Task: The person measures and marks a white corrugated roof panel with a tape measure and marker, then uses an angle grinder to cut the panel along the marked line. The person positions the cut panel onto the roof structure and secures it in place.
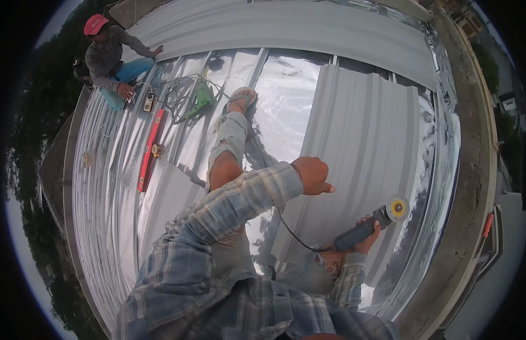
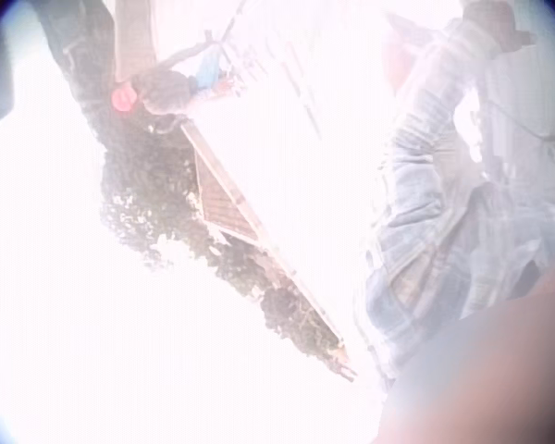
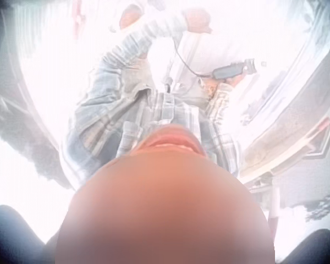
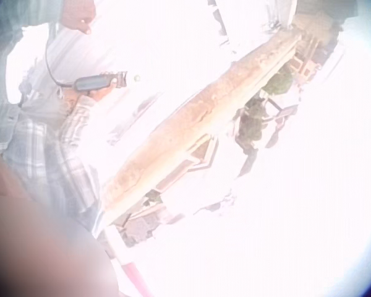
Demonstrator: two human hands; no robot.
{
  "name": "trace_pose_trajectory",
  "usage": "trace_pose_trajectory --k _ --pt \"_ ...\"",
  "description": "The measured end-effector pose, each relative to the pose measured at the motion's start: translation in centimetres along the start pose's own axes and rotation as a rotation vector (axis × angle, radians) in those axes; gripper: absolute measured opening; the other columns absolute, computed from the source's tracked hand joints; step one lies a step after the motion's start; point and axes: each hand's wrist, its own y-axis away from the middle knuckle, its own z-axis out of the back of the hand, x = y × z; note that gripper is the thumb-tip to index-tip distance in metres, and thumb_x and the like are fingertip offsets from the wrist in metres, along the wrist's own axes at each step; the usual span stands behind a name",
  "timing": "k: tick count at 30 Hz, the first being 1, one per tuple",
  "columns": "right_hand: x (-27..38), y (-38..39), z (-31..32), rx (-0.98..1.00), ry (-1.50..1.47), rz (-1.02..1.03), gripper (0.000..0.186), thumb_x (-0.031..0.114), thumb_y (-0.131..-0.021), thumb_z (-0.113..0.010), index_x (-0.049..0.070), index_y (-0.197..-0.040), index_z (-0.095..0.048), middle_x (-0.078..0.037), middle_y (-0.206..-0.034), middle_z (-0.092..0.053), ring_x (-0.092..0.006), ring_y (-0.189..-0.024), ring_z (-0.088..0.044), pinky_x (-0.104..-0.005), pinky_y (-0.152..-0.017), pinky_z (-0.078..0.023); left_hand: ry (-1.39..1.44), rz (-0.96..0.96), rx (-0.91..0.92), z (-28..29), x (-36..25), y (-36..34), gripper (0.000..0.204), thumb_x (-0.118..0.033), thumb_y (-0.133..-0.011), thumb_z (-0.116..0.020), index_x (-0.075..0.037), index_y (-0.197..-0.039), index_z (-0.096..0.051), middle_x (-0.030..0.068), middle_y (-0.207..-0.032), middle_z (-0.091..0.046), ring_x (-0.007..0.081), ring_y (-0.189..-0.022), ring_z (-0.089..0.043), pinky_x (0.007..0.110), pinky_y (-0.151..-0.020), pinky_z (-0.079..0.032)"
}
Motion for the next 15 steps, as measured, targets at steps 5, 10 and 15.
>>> trace_pose_trajectory --k 5,10,15 --pt "0.4 1.2 -2.4 0.003 -0.021 0.033 0.044 0.033 -0.080 -0.066 0.002 -0.108 -0.051 -0.008 -0.089 -0.055 -0.0214 -0.079 -0.057 -0.0329 -0.072 -0.050 -0.255 -0.119 0.390 -9.5 3.8 -0.6 0.057 -0.048 -0.087 -0.061 -0.002 -0.122 -0.057 0.0184 -0.108 -0.065 0.0367 -0.105 -0.061 0.044 -0.093 -0.047" --pt "-0.1 2.0 -1.5 0.005 -0.029 -0.029 0.044 0.033 -0.080 -0.065 0.002 -0.108 -0.052 -0.009 -0.091 -0.055 -0.0214 -0.079 -0.057 -0.0337 -0.073 -0.050 0.030 -0.072 -0.021 -7.1 3.4 -4.9 0.060 -0.046 -0.090 -0.059 -0.003 -0.130 -0.051 0.0191 -0.124 -0.059 0.0346 -0.116 -0.056 0.043 -0.098 -0.045" --pt "-0.5 2.2 -2.3 -0.003 0.005 -0.002 0.044 0.033 -0.079 -0.065 0.002 -0.106 -0.052 -0.008 -0.091 -0.055 -0.0204 -0.079 -0.057 -0.0334 -0.073 -0.049 0.001 0.122 0.025 -6.4 5.9 -5.6 0.062 -0.047 -0.090 -0.059 -0.001 -0.130 -0.049 0.0186 -0.125 -0.057 0.0339 -0.118 -0.054 0.042 -0.100 -0.044"
